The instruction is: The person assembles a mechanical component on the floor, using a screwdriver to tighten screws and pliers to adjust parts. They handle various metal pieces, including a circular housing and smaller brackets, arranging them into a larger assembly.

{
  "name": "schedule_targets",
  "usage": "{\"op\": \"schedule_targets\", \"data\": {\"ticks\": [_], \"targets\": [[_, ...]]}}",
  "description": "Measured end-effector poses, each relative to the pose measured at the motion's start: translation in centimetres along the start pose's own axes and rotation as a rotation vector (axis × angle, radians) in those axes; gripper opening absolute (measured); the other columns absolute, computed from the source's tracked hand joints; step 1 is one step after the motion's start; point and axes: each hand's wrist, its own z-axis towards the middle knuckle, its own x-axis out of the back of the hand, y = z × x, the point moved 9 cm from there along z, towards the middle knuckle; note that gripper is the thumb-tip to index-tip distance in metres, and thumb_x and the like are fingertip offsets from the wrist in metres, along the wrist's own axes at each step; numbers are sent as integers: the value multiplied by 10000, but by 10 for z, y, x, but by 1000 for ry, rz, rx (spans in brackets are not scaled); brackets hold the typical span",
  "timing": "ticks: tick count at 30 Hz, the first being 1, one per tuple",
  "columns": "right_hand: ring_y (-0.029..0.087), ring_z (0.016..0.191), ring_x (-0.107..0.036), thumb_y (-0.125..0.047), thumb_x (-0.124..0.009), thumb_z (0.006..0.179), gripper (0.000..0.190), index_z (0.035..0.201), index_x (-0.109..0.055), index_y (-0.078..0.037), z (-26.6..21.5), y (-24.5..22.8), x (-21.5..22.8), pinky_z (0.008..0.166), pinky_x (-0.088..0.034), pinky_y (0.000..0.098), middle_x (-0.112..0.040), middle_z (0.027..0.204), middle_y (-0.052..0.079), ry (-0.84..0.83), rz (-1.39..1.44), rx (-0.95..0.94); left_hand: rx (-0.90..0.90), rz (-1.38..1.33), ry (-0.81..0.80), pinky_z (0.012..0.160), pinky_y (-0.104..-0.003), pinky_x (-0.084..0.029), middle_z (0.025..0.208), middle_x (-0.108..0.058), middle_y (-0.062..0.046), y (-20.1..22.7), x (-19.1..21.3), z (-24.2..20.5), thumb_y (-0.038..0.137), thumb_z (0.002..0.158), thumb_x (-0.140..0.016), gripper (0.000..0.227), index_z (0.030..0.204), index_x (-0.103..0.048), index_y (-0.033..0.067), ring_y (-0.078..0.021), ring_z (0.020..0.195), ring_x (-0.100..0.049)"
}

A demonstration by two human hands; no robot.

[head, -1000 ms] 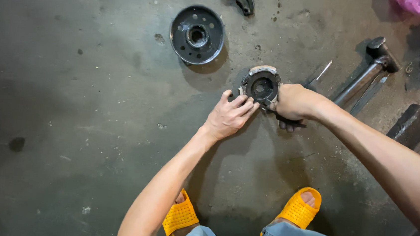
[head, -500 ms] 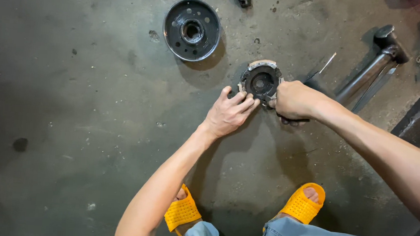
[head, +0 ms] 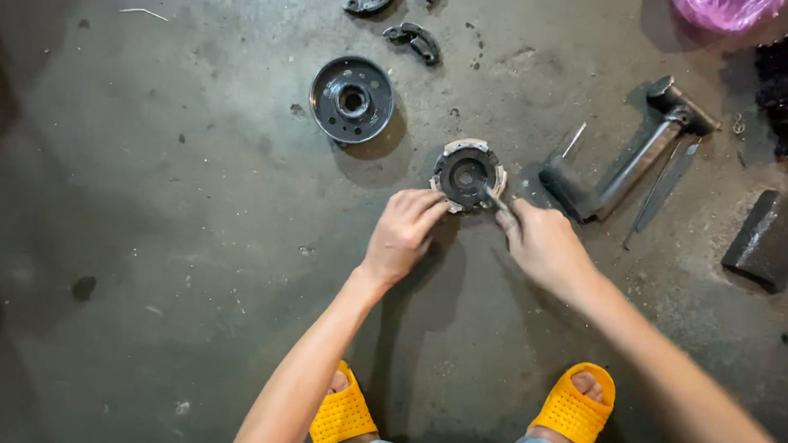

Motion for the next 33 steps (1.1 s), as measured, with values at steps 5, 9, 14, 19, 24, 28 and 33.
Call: {"op": "schedule_targets", "data": {"ticks": [5, 9, 14, 19, 24, 28, 33], "targets": [[345, 790, -729, -9, -635, 918, 184, 1087, -634, -82, -20, -9, -2, 607, -573, 461, -699, 809, 140, 760, -50, 456, 246, -20, 14, 772, -417, -508, 1015, -589, -95, -27, 12, 21, 40, 857, -743, 216, 1055, -661, 66, -314, 938, -619], [367, 653, -737, -140, -499, 1006, 139, 977, -595, -43, 19, 8, -36, 532, -546, 498, -700, 698, 164, 450, -79, 280, 309, 17, 14, 720, -423, -499, 958, -561, -88, -60, -4, 52, 77, 890, -758, 208, 1027, -603, 57, -316, 886, -615], [401, 685, -728, -258, -545, 1030, 187, 1007, -605, -82, 28, 38, -58, 610, -573, 524, -701, 671, 148, 435, 34, 227, 375, 164, -115, 731, -435, -524, 934, -555, -77, -95, -47, 76, 108, 870, -687, 192, 1021, -570, 103, -314, 876, -603], [370, 670, -698, -221, -682, 982, 136, 995, -641, -92, -1, 40, -16, 575, -515, 475, -658, 647, 157, 611, 464, 208, 484, 194, -178, 738, -458, -517, 964, -598, -85, -121, -87, 91, 175, 881, -737, 186, 1009, -628, 98, -320, 894, -623], [223, 534, -580, -234, -631, 1025, 270, 826, -669, -57, 5, 72, -35, 557, -489, 408, -586, 532, 93, 524, 806, 47, 546, 284, -240, 757, -508, -474, 973, -570, -118, -123, -103, 97, 194, 803, -810, 288, 965, -613, 62, -352, 922, -590], [220, 564, -604, -263, -683, 994, 283, 770, -672, -90, 2, 68, -42, 569, -479, 391, -618, 541, 96, 448, 797, -21, 541, 332, -274, 776, -486, -466, 957, -526, -90, -125, -115, 92, 205, 818, -800, 317, 953, -539, 85, -328, 933, -574], [263, 594, -622, -191, -705, 966, 173, 869, -677, -51, -5, 50, -26, 593, -491, 420, -647, 592, 138, 448, 760, -20, 491, 337, -247, 782, -473, -462, 934, -550, -94, -121, -113, 85, 169, 856, -760, 299, 1001, -511, 90, -331, 928, -599]]}}
